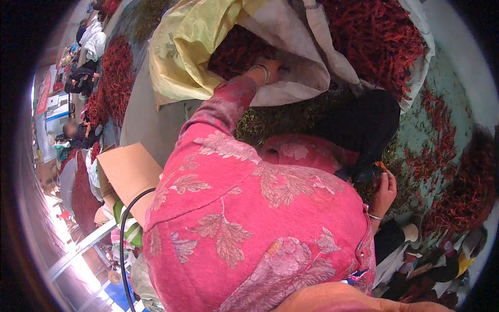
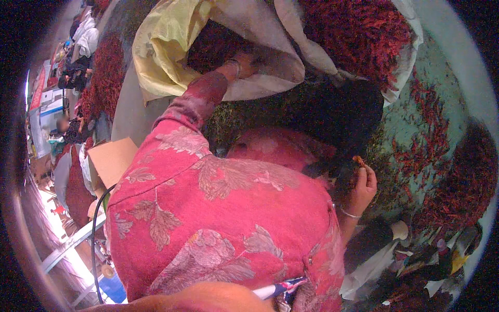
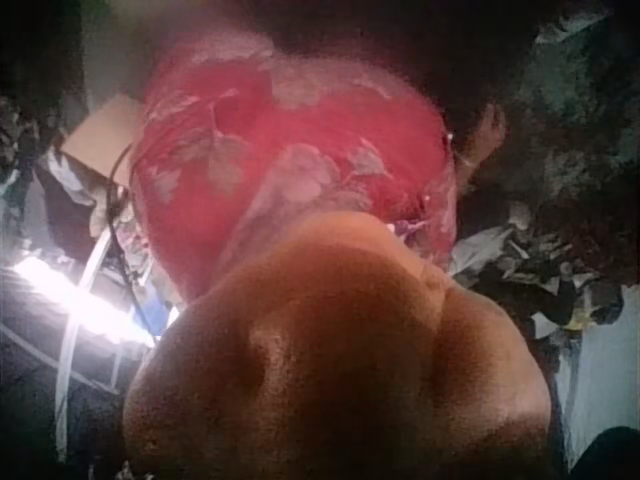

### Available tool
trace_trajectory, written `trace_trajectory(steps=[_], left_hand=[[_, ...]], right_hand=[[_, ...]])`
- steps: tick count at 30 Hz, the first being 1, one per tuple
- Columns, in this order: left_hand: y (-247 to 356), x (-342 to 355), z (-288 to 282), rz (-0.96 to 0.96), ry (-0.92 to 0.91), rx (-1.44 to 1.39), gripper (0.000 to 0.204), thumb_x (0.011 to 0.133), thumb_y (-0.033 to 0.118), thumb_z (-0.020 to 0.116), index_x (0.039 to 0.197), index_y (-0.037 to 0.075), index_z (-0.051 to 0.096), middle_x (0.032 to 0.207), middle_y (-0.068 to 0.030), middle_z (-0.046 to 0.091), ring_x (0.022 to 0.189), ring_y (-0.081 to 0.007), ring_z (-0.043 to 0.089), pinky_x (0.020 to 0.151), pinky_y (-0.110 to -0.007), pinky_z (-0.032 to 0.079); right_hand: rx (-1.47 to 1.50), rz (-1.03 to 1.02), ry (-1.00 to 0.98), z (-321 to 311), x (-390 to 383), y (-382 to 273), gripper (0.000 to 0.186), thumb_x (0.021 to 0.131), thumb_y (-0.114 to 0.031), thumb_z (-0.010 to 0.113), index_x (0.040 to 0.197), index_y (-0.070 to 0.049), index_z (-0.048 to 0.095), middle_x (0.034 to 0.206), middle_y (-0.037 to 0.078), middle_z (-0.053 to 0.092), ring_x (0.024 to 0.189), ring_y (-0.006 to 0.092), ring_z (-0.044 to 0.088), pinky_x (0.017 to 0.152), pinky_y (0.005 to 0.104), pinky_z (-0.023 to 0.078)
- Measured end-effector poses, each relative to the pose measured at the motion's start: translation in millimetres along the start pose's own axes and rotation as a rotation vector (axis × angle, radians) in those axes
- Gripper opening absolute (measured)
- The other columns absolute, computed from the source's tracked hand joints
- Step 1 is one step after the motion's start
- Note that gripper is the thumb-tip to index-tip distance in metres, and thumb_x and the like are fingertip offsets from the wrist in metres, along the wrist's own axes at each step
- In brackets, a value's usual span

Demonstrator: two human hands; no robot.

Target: The person sits on the floor and removes stems from dried red chilies by hand. They place the processed chilies into a large sack and discard the stems onto the floor.

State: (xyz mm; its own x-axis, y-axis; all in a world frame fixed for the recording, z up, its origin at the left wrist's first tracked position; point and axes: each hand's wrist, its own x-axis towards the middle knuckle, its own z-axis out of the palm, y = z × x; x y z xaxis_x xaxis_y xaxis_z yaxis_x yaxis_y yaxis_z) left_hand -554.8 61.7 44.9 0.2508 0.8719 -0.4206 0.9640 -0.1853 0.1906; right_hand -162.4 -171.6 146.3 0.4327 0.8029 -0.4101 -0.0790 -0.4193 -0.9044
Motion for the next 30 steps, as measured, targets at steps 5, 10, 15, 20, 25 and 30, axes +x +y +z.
trace_trajectory(steps=[5, 10, 15, 20, 25, 30], left_hand=[[-3, 29, 16, -0.029, -0.152, 0.013, 0.045, 0.08, 0.039, 0.052, 0.107, 0.004, 0.057, 0.105, -0.0194, 0.058, 0.102, -0.0348, 0.053, 0.087, -0.042, 0.044], [15, -17, -36, 0.196, 0.311, -0.393, 0.032, 0.079, 0.03, 0.056, 0.095, 0.002, 0.06, 0.082, -0.0138, 0.062, 0.074, -0.0274, 0.059, 0.069, -0.038, 0.046], [95, -32, -145, 0.185, -0.172, -1.217, 0.02, 0.081, 0.021, 0.056, 0.083, 0.001, 0.059, 0.067, -0.0019, 0.057, 0.059, -0.0091, 0.052, 0.054, -0.023, 0.042], [153, 37, -201, 0.526, 0.273, -0.821, 0.017, 0.08, 0.017, 0.056, 0.087, 0.001, 0.06, 0.07, -0.0034, 0.058, 0.063, -0.0083, 0.052, 0.058, -0.024, 0.044], [207, 38, -214, 0.679, 0.791, -0.503, 0.023, 0.077, 0.016, 0.063, 0.097, 0.005, 0.061, 0.091, -0.0102, 0.062, 0.076, -0.0194, 0.059, 0.069, -0.03, 0.047], [274, -17, -111, 0.731, -0.48, -0.691, 0.024, 0.082, 0.023, 0.06, 0.071, 0.001, 0.063, 0.065, -0.0003, 0.059, 0.059, -0.0094, 0.053, 0.055, -0.027, 0.045]], right_hand=[[0.059, 0.066, 0.046, 1, -5, 0, 0.017, 0.086, -0.01, 0.051, 0.096, 0.0, 0.06, 0.07, -0.004, 0.055, 0.052, 0.0013, 0.037, 0.047, 0.0169, 0.029], [0.01, 0.031, 0.072, -14, 9, 17, 0.013, 0.084, -0.01, 0.054, 0.092, -0.002, 0.061, 0.068, -0.004, 0.052, 0.053, 0.0018, 0.039, 0.047, 0.0176, 0.031], [0.018, 0.011, 0.054, -14, 17, 12, 0.013, 0.084, -0.011, 0.055, 0.092, -0.002, 0.06, 0.067, -0.005, 0.051, 0.055, 0.0026, 0.042, 0.049, 0.018, 0.033], [0.034, -0.038, 0.052, -13, 12, 21, 0.014, 0.085, -0.012, 0.054, 0.093, -0.002, 0.059, 0.066, -0.004, 0.051, 0.052, 0.0028, 0.042, 0.047, 0.0173, 0.033], [0.103, 0.03, 0.175, -26, -4, 21, 0.014, 0.084, -0.012, 0.054, 0.091, -0.002, 0.059, 0.069, -0.003, 0.053, 0.056, 0.0036, 0.043, 0.049, 0.0189, 0.035], [0.184, 0.02, 0.243, -19, -2, -4, 0.016, 0.084, -0.014, 0.054, 0.093, -0.002, 0.061, 0.067, -0.004, 0.052, 0.055, 0.0033, 0.042, 0.049, 0.0195, 0.036]])
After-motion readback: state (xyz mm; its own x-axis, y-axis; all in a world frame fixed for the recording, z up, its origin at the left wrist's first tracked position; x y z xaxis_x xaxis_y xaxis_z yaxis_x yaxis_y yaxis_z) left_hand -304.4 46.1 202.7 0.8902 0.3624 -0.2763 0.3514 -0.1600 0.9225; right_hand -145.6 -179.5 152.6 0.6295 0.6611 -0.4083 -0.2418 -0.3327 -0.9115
